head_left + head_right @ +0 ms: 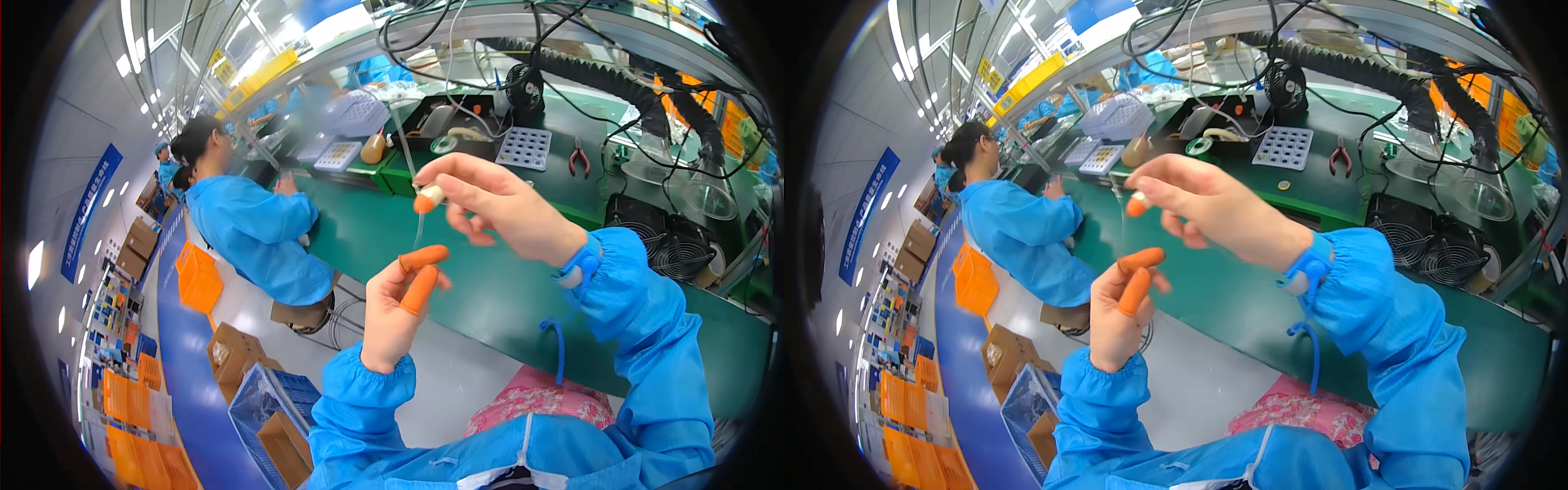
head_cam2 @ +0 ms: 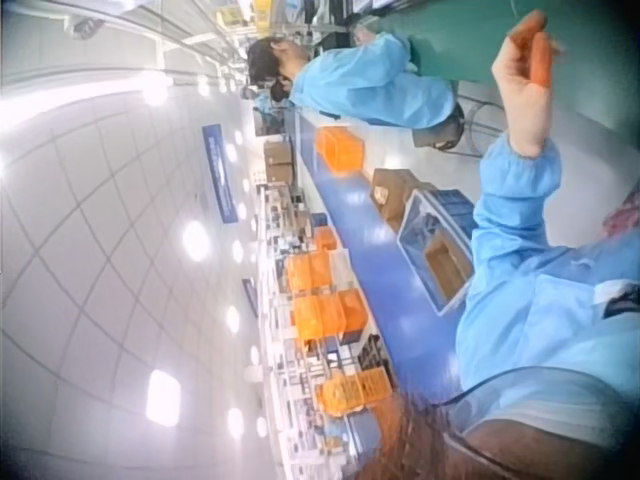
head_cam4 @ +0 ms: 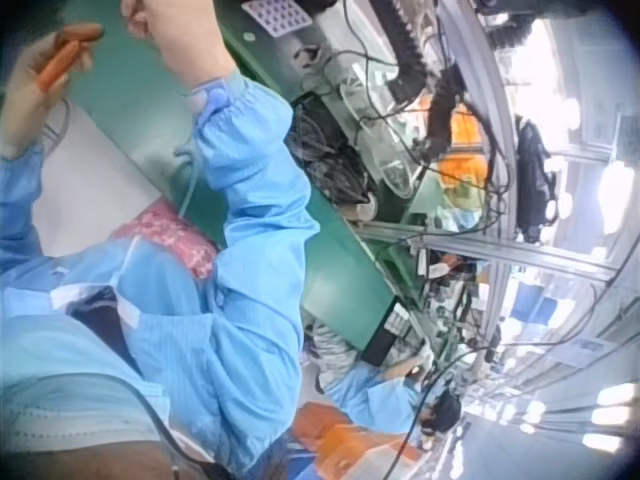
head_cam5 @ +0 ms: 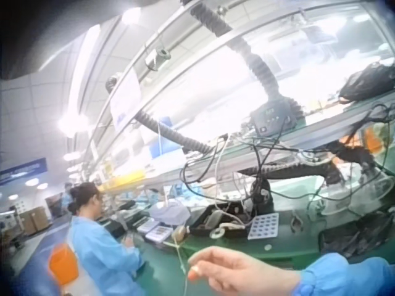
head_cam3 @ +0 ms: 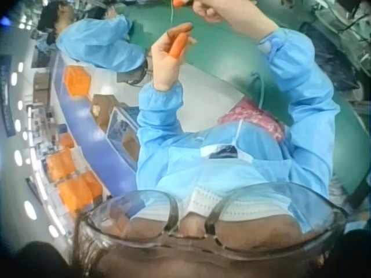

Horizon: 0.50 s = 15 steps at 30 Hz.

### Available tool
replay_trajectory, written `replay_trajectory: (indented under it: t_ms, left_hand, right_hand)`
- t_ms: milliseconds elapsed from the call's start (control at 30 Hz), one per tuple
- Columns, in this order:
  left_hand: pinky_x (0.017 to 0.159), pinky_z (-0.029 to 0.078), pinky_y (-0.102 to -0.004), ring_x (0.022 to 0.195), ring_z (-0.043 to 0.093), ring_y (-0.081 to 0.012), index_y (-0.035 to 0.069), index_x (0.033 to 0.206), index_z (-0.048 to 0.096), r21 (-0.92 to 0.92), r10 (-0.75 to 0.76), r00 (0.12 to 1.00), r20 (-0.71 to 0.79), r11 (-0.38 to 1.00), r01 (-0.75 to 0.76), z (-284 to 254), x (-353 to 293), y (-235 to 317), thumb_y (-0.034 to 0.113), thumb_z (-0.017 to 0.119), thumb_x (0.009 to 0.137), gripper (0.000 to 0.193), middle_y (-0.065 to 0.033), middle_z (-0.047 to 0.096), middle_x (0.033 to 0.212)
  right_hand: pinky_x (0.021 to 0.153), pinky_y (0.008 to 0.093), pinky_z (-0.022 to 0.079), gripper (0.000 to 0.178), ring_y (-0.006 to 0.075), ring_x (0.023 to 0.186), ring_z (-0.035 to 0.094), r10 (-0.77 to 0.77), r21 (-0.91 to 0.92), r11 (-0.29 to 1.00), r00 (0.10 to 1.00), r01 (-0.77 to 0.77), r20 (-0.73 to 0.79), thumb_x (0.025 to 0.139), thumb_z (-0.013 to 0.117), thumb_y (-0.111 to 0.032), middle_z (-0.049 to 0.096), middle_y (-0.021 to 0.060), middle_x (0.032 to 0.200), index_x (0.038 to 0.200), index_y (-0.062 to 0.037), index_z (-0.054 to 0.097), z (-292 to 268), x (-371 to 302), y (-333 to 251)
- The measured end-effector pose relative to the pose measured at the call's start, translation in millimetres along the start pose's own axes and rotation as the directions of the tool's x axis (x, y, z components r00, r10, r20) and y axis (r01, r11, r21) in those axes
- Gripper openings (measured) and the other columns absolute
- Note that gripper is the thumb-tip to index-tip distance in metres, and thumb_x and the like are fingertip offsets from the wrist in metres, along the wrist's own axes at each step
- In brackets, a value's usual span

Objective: The person solders components onto circuit boards using a soldering iron and solder wire, then removes finger cots from their fingers and places them on the table.

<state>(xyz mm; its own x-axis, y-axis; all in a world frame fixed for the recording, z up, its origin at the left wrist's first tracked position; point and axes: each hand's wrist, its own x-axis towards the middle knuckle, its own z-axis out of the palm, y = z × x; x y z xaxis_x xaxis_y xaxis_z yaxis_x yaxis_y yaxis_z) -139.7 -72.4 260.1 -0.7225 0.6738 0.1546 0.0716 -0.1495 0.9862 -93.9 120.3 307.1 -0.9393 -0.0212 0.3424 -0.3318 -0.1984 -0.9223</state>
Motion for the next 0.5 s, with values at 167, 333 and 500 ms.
replay_trajectory:
  t_ms: [167, 333, 500]
  left_hand:
    - [0.041, 0.031, -0.017, 0.049, 0.042, -0.0002, 0.0, 0.132, 0.045, 0.632, 0.471, 0.823, -0.318, 0.753, -0.186, -44.3, -42.4, -50.6, -0.008, 0.062, 0.081, 0.054, -0.0107, 0.054, 0.13]
    - [0.038, 0.031, -0.0205, 0.039, 0.039, -0.0046, 0.004, 0.117, 0.059, 0.874, 0.557, 0.772, -0.306, 0.486, -0.003, -63.5, -112.0, -89.3, -0.004, 0.067, 0.078, 0.041, -0.0093, 0.069, 0.098]
    - [0.05, 0.047, -0.0291, 0.054, 0.06, -0.0178, 0.008, 0.114, 0.06, 0.61, -0.12, 0.989, -0.083, 0.779, 0.146, 4.7, -136.9, -151.0, 0.009, 0.068, 0.08, 0.035, -0.0136, 0.068, 0.083]
  right_hand:
    - [0.045, 0.0171, 0.032, 0.033, 0.0031, 0.062, 0.043, 0.152, 0.072, 0.987, 0.975, -0.143, -0.16, 0.099, 0.043, -0.032, 0.057, 0.0007, 0.092, 0.114, -0.0052, 0.055, -13.8, -32.0, 27.0]
    - [0.053, 0.0233, 0.043, 0.02, 0.0058, 0.062, 0.052, 0.238, -0.103, 0.966, 0.971, -0.238, -0.02, 0.093, 0.057, -0.021, 0.062, -0.0017, 0.082, 0.101, -0.0034, 0.06, -20.8, -91.8, 78.9]
    - [0.061, 0.0298, 0.05, 0.032, 0.0194, 0.07, 0.063, 0.243, -0.564, 0.823, 0.937, -0.061, 0.253, 0.082, 0.067, -0.015, 0.063, 0.0088, 0.087, 0.112, -0.0084, 0.059, 22.1, -149.4, 120.7]
